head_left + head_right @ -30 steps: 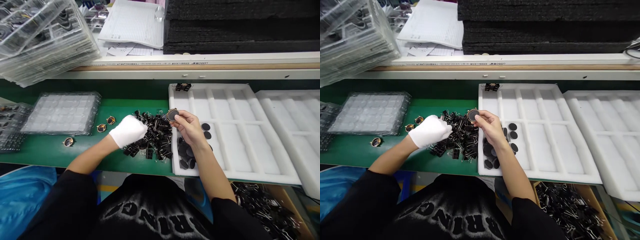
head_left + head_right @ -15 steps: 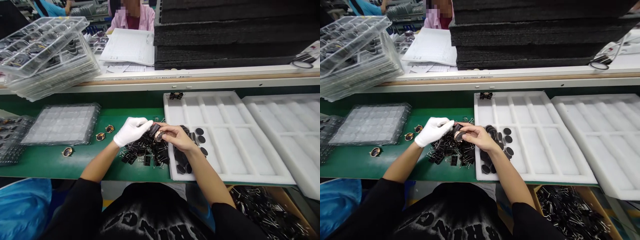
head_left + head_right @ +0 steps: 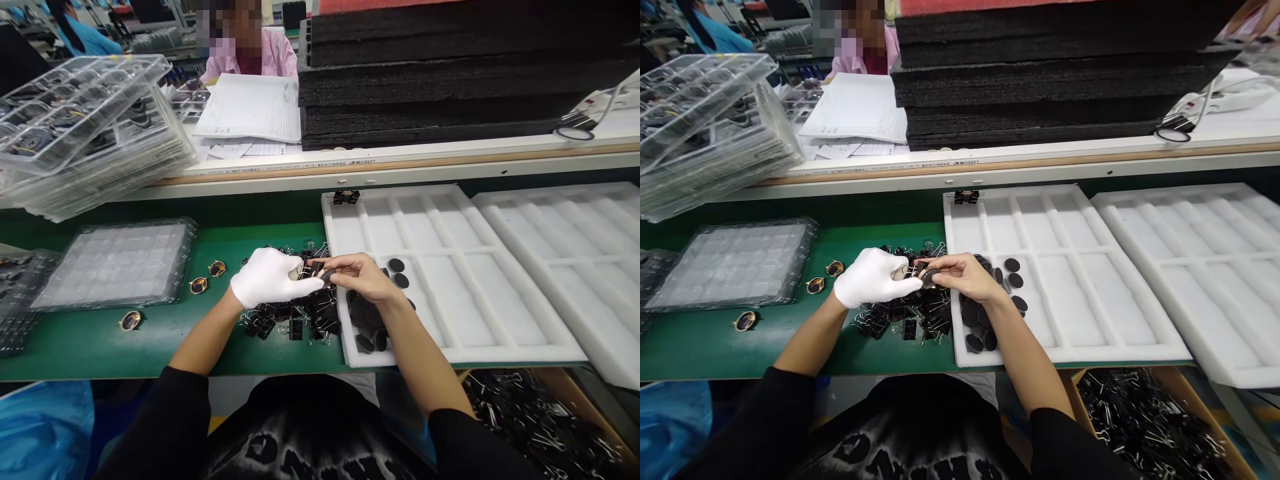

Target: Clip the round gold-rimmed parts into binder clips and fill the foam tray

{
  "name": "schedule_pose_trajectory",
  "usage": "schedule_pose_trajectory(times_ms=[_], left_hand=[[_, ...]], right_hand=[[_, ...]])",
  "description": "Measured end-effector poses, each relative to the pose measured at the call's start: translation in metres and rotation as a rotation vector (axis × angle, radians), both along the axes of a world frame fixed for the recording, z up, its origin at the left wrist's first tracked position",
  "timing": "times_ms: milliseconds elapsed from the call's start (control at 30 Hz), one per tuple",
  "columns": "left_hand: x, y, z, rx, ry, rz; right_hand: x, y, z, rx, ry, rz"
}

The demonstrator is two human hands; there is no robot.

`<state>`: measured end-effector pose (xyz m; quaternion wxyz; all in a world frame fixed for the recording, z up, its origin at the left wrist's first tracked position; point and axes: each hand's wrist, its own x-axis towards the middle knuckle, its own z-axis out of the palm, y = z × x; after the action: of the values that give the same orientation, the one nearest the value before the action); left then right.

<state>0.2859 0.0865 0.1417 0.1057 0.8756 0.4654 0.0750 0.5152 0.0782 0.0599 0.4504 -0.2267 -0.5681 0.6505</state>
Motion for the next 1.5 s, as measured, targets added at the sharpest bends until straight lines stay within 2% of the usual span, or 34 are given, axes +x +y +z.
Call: schedule_pose_trajectory(times_ms=[100, 200, 300, 400, 533, 633, 700, 800, 1033, 1367, 1500], left_hand=[[-0.001, 0.002, 0.001, -0.074, -0.016, 0.001], [-0.002, 0.003, 0.0, -0.12, -0.011, 0.039], [-0.002, 0.003, -0.003, -0.101, -0.005, 0.051], [-0.002, 0.005, -0.008, -0.091, -0.026, -0.002], [-0.007, 0.013, -0.012, -0.081, -0.125, -0.007], [-0.013, 0.019, -0.013, -0.122, -0.251, -0.044], [-0.015, 0.022, -0.015, -0.152, -0.334, -0.084], [-0.013, 0.022, -0.02, -0.17, -0.391, -0.132], [-0.007, 0.021, -0.03, -0.129, -0.384, -0.2], [-0.001, 0.022, -0.034, -0.031, -0.31, -0.257], [0.001, 0.022, -0.036, -0.058, -0.28, -0.251]], right_hand=[[0.001, 0.001, -0.002, 0.009, -0.014, 0.014], [0.001, -0.001, -0.004, 0.008, -0.081, -0.04], [0.001, -0.002, -0.005, 0.022, -0.152, -0.085], [0.003, -0.003, -0.004, 0.041, -0.161, -0.052], [0.008, -0.001, -0.001, 0.03, -0.06, -0.075], [0.013, 0.002, 0.0, -0.066, -0.003, -0.126], [0.015, 0.004, 0.001, -0.097, -0.024, -0.148], [0.016, 0.005, 0.003, -0.047, -0.109, -0.202], [0.018, 0.004, 0.005, 0.057, -0.247, -0.294], [0.018, 0.003, 0.001, 0.013, -0.289, -0.326], [0.017, 0.003, 0.0, -0.008, -0.275, -0.313]])
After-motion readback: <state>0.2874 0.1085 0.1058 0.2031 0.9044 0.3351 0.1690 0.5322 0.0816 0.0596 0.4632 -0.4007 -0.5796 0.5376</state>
